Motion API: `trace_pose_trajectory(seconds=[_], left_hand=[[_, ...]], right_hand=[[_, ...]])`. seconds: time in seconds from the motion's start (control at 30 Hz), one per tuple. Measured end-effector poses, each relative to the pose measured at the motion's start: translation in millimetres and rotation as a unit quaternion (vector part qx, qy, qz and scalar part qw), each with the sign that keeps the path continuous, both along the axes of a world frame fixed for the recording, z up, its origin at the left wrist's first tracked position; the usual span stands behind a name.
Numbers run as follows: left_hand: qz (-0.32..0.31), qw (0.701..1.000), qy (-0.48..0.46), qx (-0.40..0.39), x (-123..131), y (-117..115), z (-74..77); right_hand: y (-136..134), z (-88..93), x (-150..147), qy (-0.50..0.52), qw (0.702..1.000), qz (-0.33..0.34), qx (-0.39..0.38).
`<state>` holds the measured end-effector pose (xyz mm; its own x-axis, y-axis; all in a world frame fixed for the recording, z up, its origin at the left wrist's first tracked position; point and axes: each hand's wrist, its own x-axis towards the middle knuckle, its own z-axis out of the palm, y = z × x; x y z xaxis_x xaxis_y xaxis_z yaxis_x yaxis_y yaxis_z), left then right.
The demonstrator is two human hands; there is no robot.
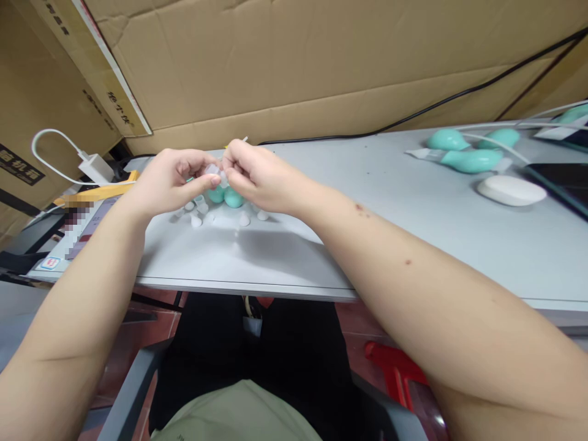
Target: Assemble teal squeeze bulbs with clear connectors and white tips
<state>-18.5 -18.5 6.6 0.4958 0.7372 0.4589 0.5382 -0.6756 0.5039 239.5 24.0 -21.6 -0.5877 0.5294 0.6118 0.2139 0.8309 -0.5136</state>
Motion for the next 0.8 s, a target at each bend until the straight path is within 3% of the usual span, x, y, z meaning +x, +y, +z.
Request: trace_pose_trajectory(seconds=[0.1, 0.37, 0.8], left_hand=[[0.001, 0.999, -0.029, 0.016, -1.3, 4.0, -3.0], [0.009, 0.997, -0.07, 0.035, 2.3, 7.3, -4.9], [0.001, 0.996, -0.082, 0.027, 4.3, 8.8, -8.4]], right_hand=[[2.9, -3.8, -1.0, 0.082, 0.996, 0.018, -0.034], [2.2, -11.4, -7.5, 0.196, 0.98, 0.005, -0.012], [1.8, -11.5, -9.1, 0.192, 0.98, -0.004, -0.053]])
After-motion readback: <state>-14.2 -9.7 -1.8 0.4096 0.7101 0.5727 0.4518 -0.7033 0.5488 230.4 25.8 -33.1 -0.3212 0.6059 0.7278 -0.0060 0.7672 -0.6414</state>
